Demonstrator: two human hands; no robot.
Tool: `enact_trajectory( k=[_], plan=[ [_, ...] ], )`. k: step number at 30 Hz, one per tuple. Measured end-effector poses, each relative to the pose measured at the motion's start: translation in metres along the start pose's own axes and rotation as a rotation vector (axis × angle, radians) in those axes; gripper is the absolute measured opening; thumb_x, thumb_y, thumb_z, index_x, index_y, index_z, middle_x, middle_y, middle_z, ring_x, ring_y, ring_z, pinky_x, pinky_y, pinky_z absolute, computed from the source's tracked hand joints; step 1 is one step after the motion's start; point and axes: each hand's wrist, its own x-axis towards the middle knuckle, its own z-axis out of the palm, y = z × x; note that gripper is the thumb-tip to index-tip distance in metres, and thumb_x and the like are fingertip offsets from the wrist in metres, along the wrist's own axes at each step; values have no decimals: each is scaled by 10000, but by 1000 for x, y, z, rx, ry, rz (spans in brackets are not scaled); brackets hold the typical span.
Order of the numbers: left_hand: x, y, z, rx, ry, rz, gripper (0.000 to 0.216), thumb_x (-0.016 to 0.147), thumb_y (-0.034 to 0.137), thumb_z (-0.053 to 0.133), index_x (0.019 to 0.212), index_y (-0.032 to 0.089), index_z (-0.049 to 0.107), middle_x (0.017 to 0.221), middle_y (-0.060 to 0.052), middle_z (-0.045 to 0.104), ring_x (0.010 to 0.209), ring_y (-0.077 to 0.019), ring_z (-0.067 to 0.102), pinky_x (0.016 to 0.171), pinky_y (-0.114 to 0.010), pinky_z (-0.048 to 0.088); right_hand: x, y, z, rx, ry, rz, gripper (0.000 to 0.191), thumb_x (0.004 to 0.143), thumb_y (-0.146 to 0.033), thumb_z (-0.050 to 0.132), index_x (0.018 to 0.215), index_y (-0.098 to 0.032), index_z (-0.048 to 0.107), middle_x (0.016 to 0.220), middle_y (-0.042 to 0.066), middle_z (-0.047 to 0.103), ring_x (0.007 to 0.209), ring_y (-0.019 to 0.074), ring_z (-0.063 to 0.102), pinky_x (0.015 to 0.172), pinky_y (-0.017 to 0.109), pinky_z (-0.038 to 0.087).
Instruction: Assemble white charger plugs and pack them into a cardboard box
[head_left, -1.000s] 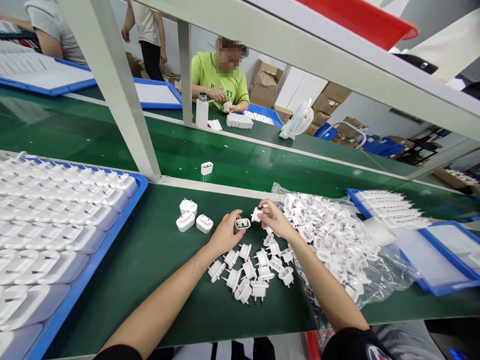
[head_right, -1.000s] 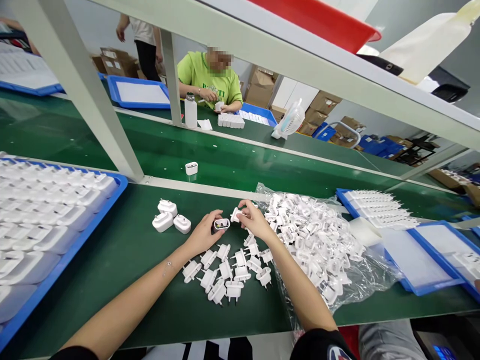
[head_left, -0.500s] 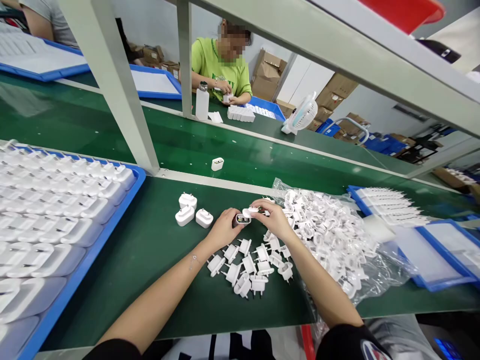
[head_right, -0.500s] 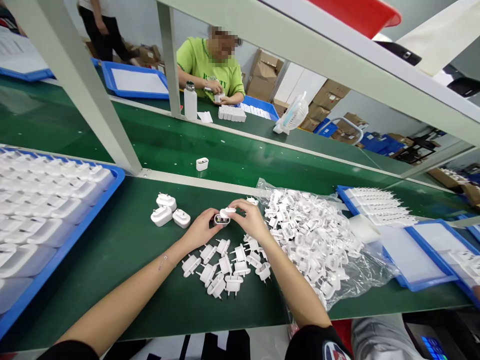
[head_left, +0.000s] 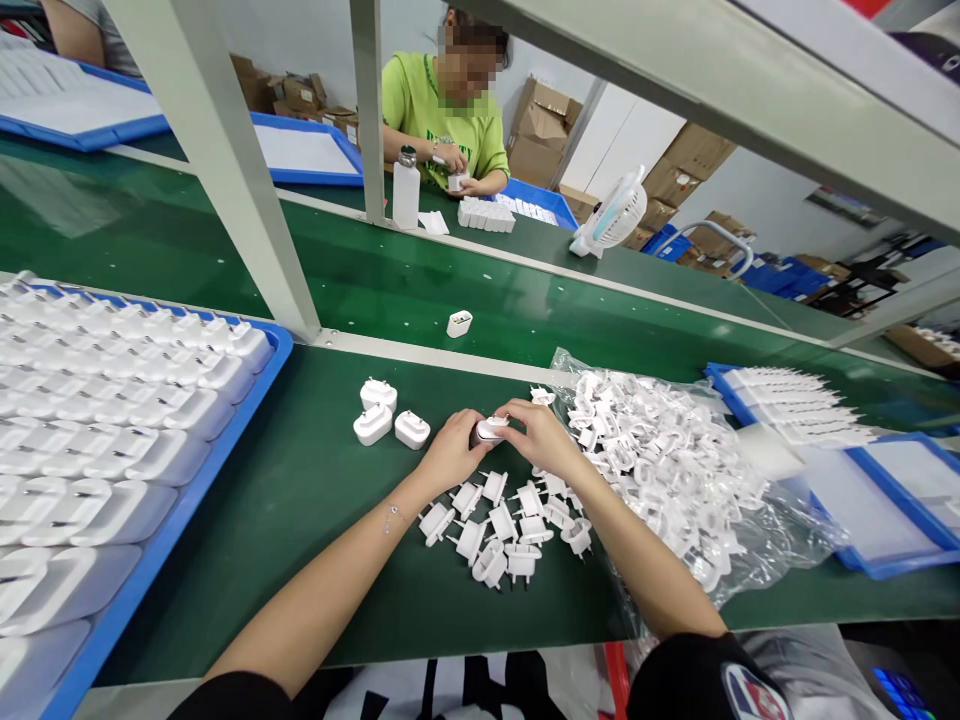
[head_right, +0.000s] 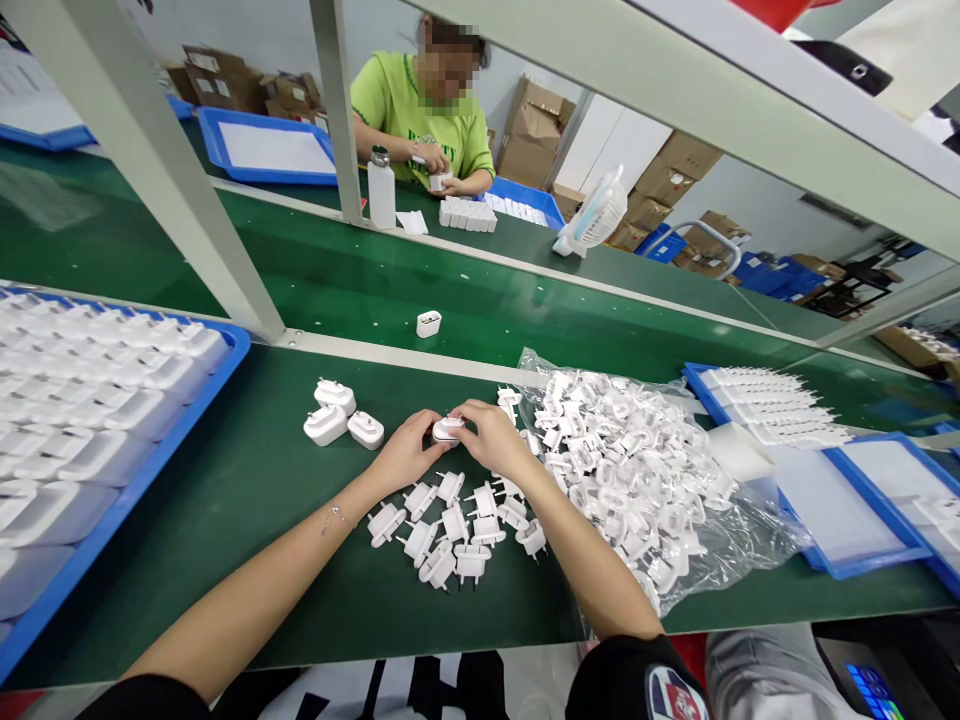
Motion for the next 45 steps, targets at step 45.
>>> enact_trajectory(
  k=[45],
  plan=[
    [-69, 5, -40, 441, 147, 95, 244, 879, 304, 462, 1098, 214, 522, 1069, -82, 615, 991, -244, 577, 821, -355, 480, 45, 48, -30, -302, 201, 371, 375, 822, -158, 463, 1197, -173, 467, 1209, 107, 539, 961, 191, 570, 768, 293, 432]
  ],
)
